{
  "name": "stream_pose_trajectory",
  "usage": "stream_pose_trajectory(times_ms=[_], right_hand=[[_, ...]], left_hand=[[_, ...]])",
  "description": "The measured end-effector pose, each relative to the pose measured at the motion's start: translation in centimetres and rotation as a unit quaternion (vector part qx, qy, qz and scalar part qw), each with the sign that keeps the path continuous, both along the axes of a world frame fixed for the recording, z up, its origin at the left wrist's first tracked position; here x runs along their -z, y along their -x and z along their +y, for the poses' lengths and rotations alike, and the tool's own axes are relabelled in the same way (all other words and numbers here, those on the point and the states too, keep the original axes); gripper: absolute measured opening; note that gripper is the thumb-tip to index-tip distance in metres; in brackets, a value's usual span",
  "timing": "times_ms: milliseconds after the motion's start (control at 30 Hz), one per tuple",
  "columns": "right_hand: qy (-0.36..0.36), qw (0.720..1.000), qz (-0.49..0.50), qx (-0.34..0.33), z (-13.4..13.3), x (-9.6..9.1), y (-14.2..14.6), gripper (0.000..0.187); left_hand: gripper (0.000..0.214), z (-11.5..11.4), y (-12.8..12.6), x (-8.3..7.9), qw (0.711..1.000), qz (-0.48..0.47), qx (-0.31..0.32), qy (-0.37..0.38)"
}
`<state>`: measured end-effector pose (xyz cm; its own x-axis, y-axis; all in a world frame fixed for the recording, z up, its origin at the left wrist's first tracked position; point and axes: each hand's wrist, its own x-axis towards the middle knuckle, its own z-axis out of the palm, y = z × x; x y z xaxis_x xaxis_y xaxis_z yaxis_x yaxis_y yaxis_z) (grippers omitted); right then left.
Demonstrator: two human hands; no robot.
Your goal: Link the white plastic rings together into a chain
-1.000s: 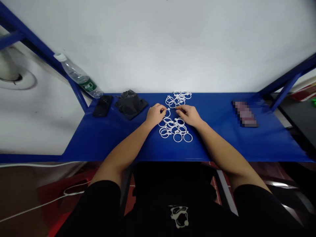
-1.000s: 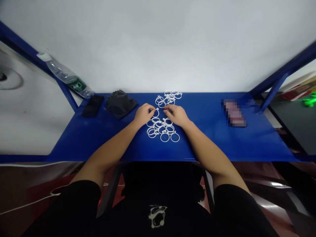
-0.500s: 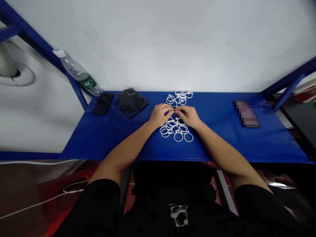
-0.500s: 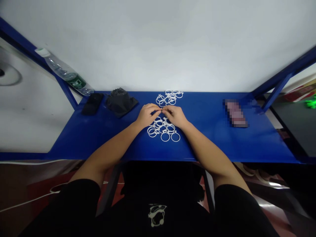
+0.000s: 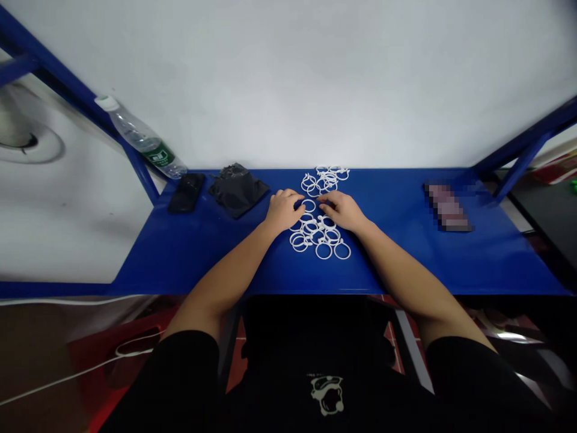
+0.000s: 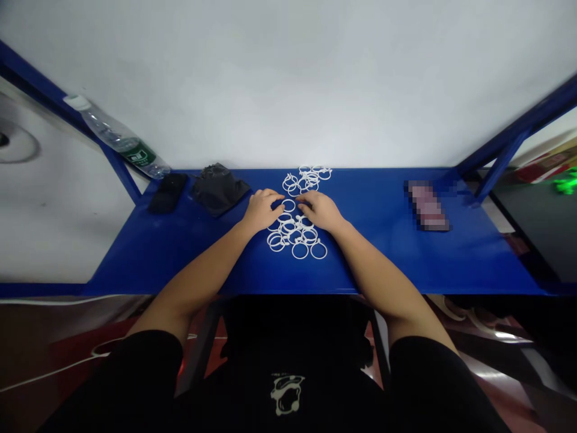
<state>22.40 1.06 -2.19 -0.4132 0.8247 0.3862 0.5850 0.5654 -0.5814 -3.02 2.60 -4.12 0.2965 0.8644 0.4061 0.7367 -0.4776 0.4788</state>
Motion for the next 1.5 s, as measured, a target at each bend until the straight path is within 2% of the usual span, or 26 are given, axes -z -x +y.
stream_pose_trajectory(times_ms=[100, 267, 467, 667, 900, 1067, 1167, 1367, 1500], right_hand=[[-0.010, 1.000, 0.004, 0.023, 0.3, 0.2, -0.2, 0.025], [-0.012, 0.999, 0.019, 0.047, 0.9, 0.6, -0.7, 0.025], [-0.027, 0.999, 0.029, 0.003, 0.2, -0.2, -0.1, 0.029], [-0.038, 0.999, 0.026, -0.020, -0.5, -0.6, 0.5, 0.034], [-0.030, 0.999, 0.024, 0.013, 0.2, -0.3, -0.2, 0.051], [0.017, 0.993, -0.093, 0.076, 0.2, -0.3, -0.4, 0.045], [0.031, 0.987, -0.139, 0.079, -0.1, -0.5, 0.0, 0.046], [0.018, 0.986, -0.154, 0.067, 0.0, -0.8, 0.4, 0.045], [0.007, 0.985, -0.146, 0.090, 0.4, -0.7, 0.1, 0.030]], left_hand=[[0.007, 0.4, 0.2, 0.5, 1.000, -0.011, 0.006, -0.013], [0.014, 0.5, 0.8, 0.5, 0.999, -0.022, 0.014, -0.024], [0.007, -0.4, 0.0, -0.4, 0.999, -0.035, 0.019, -0.024], [0.007, -1.5, -1.0, -1.6, 0.992, -0.056, 0.084, -0.072], [0.013, -1.9, -1.2, -2.5, 0.990, -0.055, 0.101, -0.081], [0.017, -1.7, -1.2, -2.7, 0.991, -0.048, 0.110, -0.064], [0.018, -1.7, -1.2, -2.6, 0.990, -0.050, 0.113, -0.068], [0.015, -1.6, -1.1, -2.5, 0.988, -0.061, 0.129, -0.067], [0.016, -1.5, -1.1, -2.3, 0.986, -0.065, 0.145, -0.055]])
